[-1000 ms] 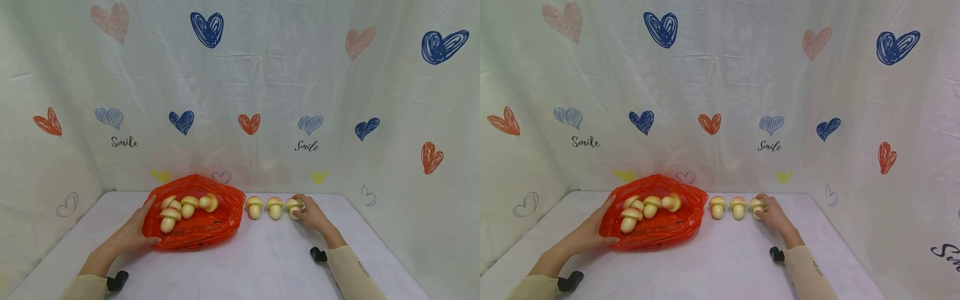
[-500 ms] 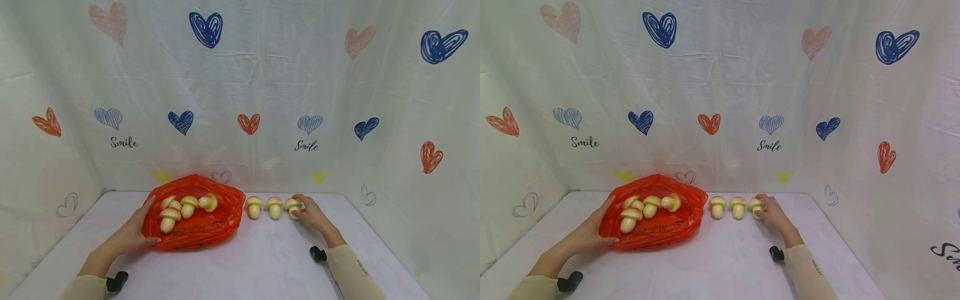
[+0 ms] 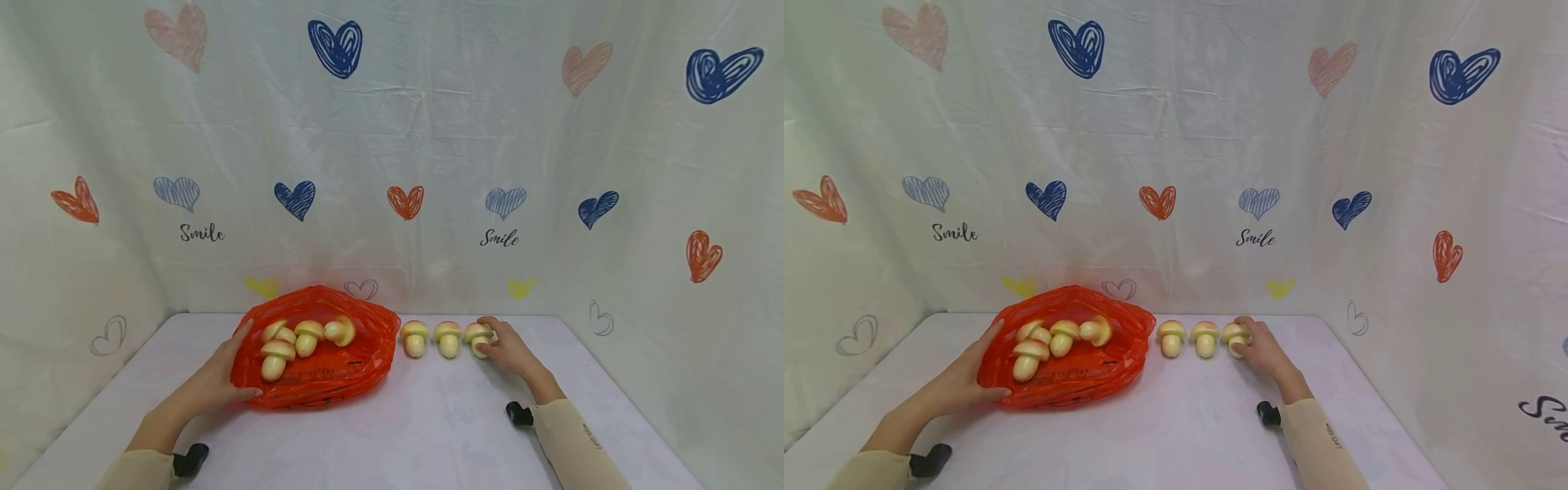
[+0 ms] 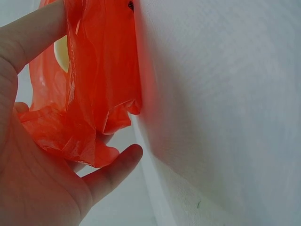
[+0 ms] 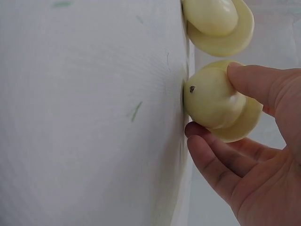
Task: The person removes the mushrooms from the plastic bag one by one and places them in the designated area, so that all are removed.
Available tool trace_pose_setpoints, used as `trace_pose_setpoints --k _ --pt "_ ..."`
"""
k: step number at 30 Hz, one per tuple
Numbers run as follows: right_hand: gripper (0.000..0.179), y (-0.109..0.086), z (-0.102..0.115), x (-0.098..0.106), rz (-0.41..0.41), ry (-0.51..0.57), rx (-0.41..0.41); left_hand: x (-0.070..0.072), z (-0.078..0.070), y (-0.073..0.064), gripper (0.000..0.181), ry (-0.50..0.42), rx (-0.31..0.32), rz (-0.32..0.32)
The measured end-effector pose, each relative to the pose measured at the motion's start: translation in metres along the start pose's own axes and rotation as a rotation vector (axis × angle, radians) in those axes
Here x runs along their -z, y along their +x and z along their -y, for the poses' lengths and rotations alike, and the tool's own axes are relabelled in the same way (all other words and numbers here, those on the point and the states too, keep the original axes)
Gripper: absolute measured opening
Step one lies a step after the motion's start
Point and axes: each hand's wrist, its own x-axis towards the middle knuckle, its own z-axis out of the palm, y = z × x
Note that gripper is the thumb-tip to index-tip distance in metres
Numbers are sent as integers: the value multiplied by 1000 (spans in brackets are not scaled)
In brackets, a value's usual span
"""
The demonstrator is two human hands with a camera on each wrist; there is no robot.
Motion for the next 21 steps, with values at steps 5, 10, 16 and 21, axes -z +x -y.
trace_pose_setpoints --k 5,10,16,21 --pt "52 0 1 1 2 3 -6 0 0 0 122 0 -3 -1" --pt "52 1 0 2 -1 3 8 1 1 1 122 3 -1 2" --pt "53 1 -3 1 -9 3 7 1 2 2 121 5 0 -1" --pt "55 1 -2 2 2 1 1 1 0 0 122 0 0 -3"
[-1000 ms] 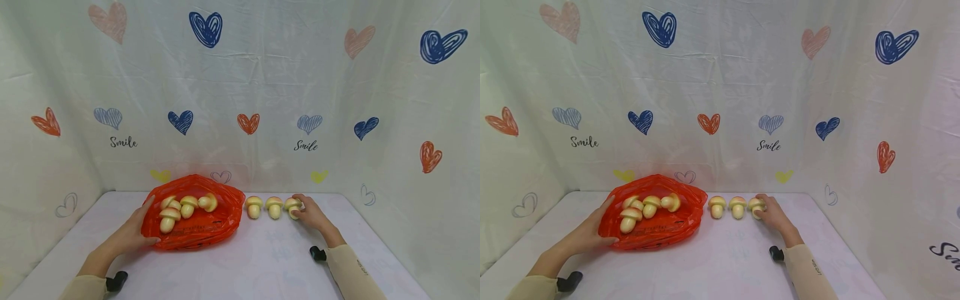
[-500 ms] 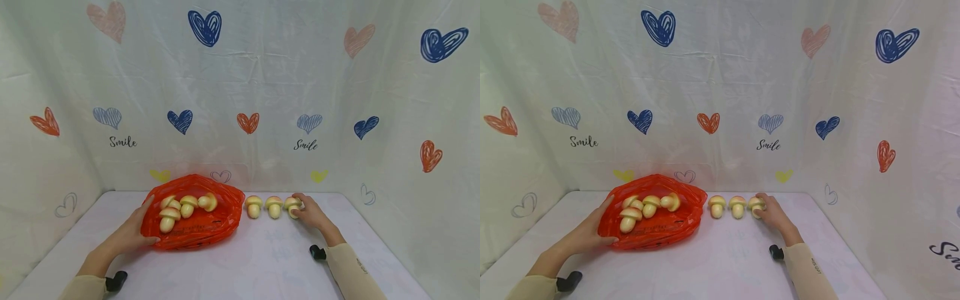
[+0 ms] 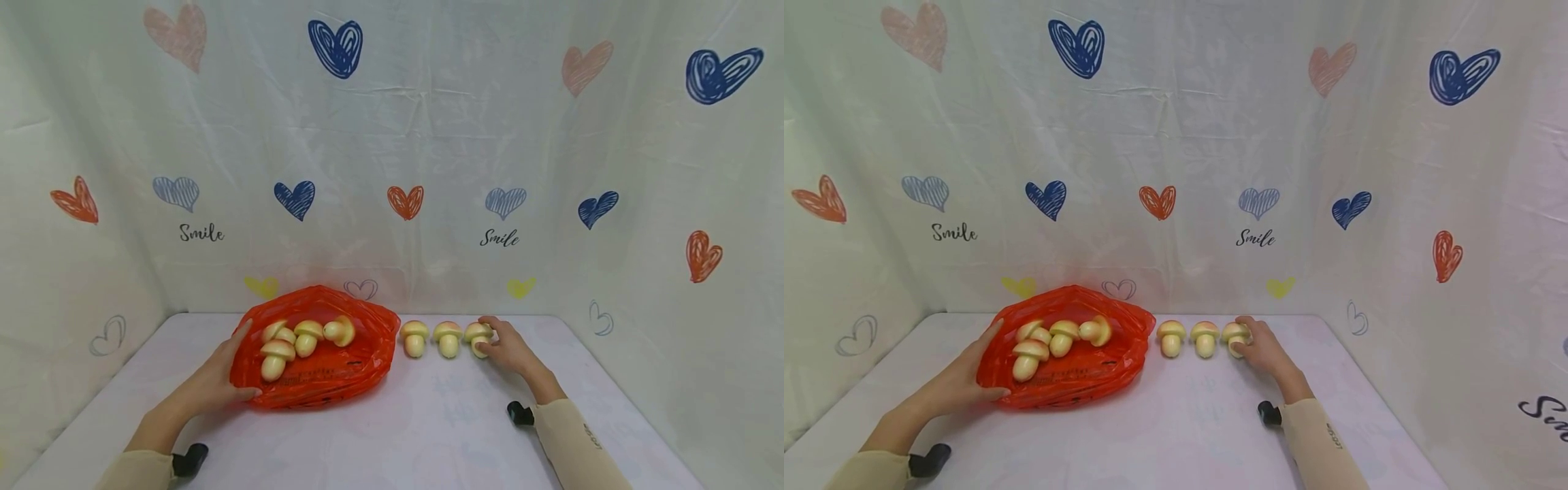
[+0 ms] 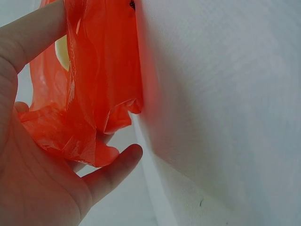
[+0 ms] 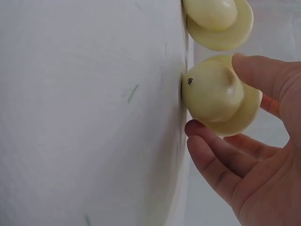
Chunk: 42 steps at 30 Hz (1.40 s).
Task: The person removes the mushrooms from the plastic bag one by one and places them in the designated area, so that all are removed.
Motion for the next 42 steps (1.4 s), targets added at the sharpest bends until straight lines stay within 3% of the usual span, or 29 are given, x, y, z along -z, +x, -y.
trace_pose_setpoints --k 16,23,33,42 --pt "63 -5 10 16 17 -93 -39 1 -3 -2 121 6 -16 -9" --pt "60 -5 19 19 -34 -111 15 2 -5 -2 121 0 -2 -2" --pt "53 -10 41 16 -97 -52 101 -1 -1 -2 122 -15 1 3" --pt "50 -9 58 13 -105 -45 190 0 2 0 121 -4 9 1"
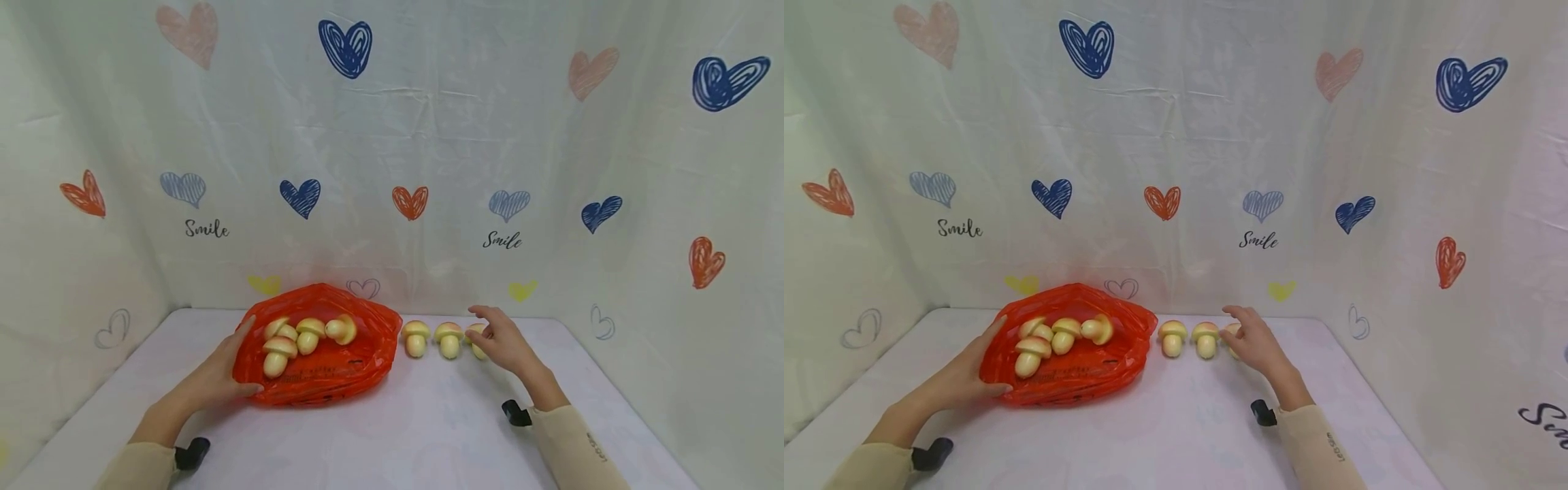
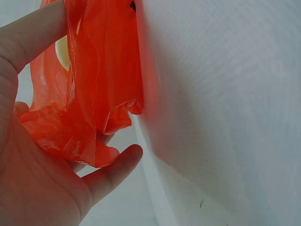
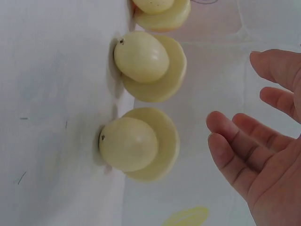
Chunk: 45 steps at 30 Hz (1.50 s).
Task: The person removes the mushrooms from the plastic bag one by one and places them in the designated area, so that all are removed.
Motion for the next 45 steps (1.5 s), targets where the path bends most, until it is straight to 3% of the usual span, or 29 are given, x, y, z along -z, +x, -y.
trace_pose_setpoints --k 9,15,26,45 --pt "50 0 19 -7 16 14 60 0 0 1 122 0 5 4" --pt "48 -3 29 -15 13 29 144 0 0 2 122 -4 -6 1" --pt "47 -3 44 -27 81 3 117 -2 2 2 123 7 -6 1" --pt "42 12 88 -56 176 41 206 0 2 2 122 -8 -39 -18"
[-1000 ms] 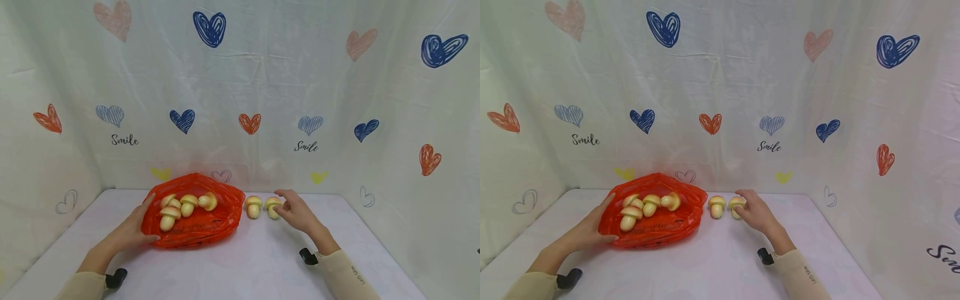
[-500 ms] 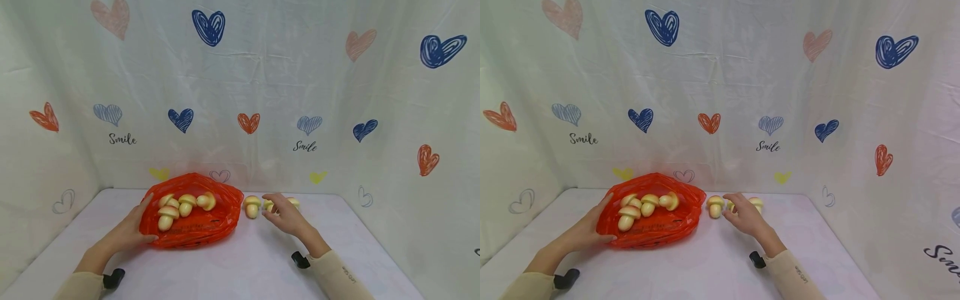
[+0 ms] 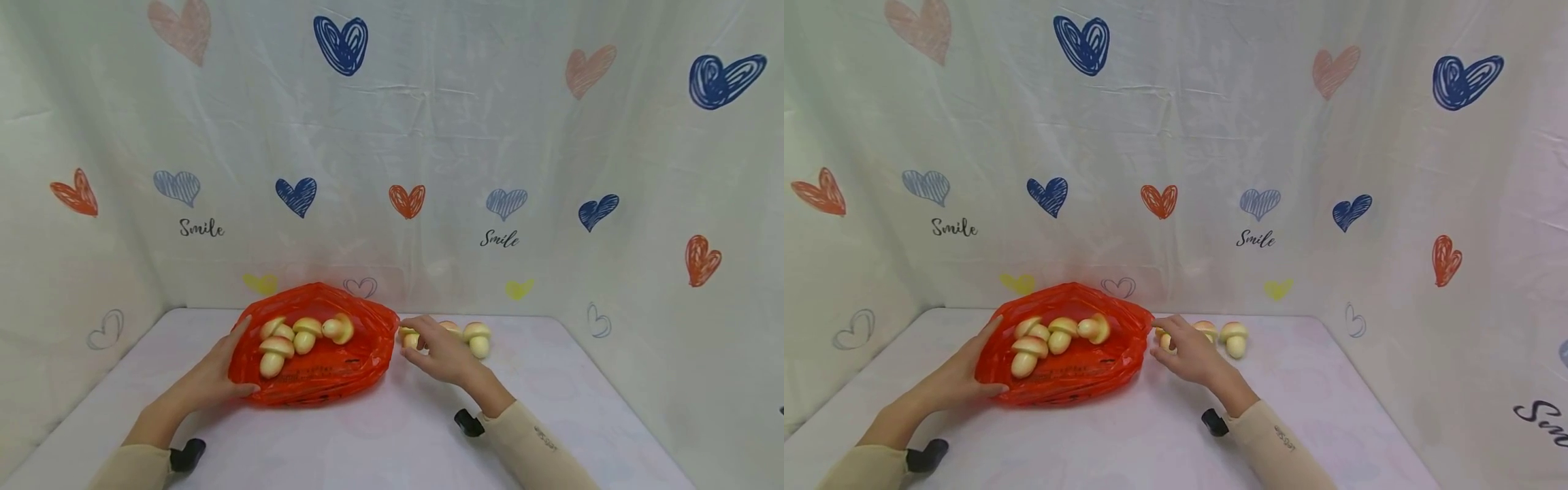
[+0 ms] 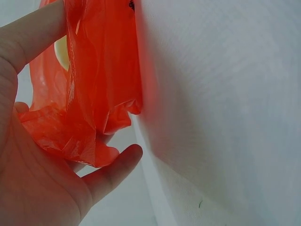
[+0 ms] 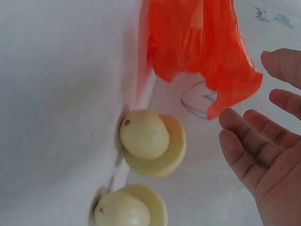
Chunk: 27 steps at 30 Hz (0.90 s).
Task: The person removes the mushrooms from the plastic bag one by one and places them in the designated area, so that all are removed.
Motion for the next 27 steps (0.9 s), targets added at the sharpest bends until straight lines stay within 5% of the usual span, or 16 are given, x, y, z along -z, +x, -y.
trace_pose_setpoints --k 10,27 --pt "44 16 20 -13 2 -23 140 -1 -2 0 122 10 23 16" --pt "43 35 49 -15 17 -48 207 0 -1 0 122 15 17 15"
